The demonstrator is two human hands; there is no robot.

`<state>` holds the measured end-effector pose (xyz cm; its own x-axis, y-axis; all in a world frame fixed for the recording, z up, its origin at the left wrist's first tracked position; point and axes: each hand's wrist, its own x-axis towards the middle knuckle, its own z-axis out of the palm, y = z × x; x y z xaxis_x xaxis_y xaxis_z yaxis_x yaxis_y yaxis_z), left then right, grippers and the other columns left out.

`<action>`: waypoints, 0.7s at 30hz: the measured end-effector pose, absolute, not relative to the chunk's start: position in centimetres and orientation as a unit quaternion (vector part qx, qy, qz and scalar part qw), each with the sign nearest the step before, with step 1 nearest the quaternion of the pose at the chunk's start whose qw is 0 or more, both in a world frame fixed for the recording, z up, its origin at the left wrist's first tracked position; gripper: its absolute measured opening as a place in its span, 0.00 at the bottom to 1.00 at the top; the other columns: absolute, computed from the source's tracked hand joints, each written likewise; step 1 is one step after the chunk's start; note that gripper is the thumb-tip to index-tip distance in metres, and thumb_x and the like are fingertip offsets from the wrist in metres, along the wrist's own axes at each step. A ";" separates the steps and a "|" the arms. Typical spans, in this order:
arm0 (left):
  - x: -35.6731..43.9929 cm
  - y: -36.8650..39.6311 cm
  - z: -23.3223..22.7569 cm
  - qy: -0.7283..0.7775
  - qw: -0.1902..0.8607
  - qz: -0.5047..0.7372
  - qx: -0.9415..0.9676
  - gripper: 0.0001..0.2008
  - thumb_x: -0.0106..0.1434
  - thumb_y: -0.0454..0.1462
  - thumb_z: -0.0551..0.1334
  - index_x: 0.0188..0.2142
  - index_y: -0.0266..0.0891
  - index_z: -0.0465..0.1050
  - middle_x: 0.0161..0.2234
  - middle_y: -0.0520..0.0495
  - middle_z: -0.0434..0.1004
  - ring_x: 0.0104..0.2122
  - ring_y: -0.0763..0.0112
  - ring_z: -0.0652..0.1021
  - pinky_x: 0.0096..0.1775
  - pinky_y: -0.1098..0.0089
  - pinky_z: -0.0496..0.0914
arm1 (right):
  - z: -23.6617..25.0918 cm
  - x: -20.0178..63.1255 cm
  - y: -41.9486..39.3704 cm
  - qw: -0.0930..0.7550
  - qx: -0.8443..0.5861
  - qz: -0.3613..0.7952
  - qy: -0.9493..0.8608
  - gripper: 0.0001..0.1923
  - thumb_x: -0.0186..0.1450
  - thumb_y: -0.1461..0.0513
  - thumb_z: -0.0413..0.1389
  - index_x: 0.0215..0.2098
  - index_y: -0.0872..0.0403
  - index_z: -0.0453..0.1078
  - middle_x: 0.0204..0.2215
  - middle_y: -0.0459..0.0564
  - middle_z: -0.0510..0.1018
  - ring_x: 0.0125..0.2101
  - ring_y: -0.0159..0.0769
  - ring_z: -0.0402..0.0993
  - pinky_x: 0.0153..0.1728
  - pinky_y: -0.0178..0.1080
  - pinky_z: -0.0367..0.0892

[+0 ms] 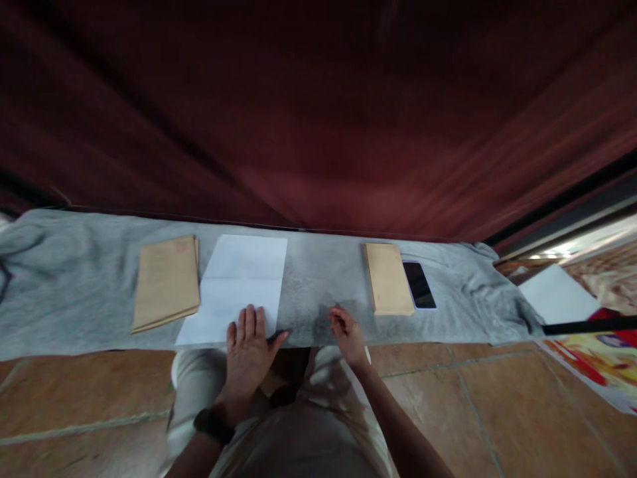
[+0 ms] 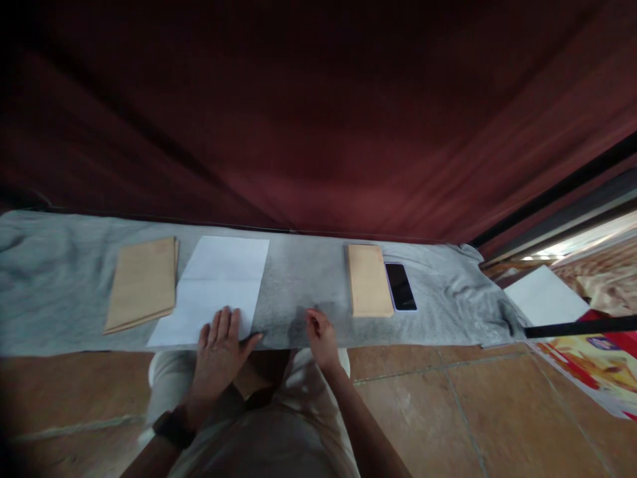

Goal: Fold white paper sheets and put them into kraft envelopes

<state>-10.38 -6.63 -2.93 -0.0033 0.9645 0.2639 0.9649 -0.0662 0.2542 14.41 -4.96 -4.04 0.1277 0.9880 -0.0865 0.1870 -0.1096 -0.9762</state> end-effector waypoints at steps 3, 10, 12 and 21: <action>-10.6 -6.7 -2.8 -0.675 -0.009 -0.155 -0.722 0.35 0.67 0.52 0.59 0.66 0.32 0.63 0.67 0.26 0.60 0.67 0.41 0.63 0.63 0.43 0.59 | -4.1 11.9 -3.8 0.433 -0.597 0.460 -0.495 0.16 0.65 0.53 0.53 0.47 0.49 0.75 0.37 0.51 0.81 0.30 0.37 0.77 0.30 0.38 0.75; -12.6 -6.9 -2.3 -0.620 -0.039 -0.093 -0.778 0.26 0.65 0.36 0.60 0.63 0.35 0.69 0.66 0.31 0.64 0.64 0.43 0.68 0.60 0.48 0.66 | -3.6 7.8 -0.9 0.382 -0.620 0.492 -0.478 0.14 0.64 0.53 0.53 0.42 0.48 0.78 0.27 0.46 0.79 0.22 0.34 0.73 0.18 0.34 0.70; -13.5 -6.6 -1.9 -0.592 -0.051 -0.086 -0.800 0.25 0.65 0.32 0.58 0.61 0.38 0.71 0.64 0.35 0.68 0.63 0.48 0.70 0.59 0.52 0.68 | -3.3 6.9 -0.3 0.363 -0.626 0.487 -0.489 0.13 0.64 0.53 0.54 0.39 0.48 0.78 0.26 0.45 0.78 0.20 0.33 0.72 0.17 0.33 0.68; -9.4 -6.7 0.0 -0.497 -0.083 -0.136 -0.853 0.25 0.66 0.26 0.52 0.59 0.39 0.73 0.59 0.39 0.75 0.57 0.57 0.76 0.60 0.55 0.69 | -2.9 6.5 1.2 0.415 -0.614 0.478 -0.471 0.11 0.57 0.52 0.60 0.28 0.51 0.74 0.23 0.44 0.76 0.27 0.35 0.73 0.30 0.35 0.70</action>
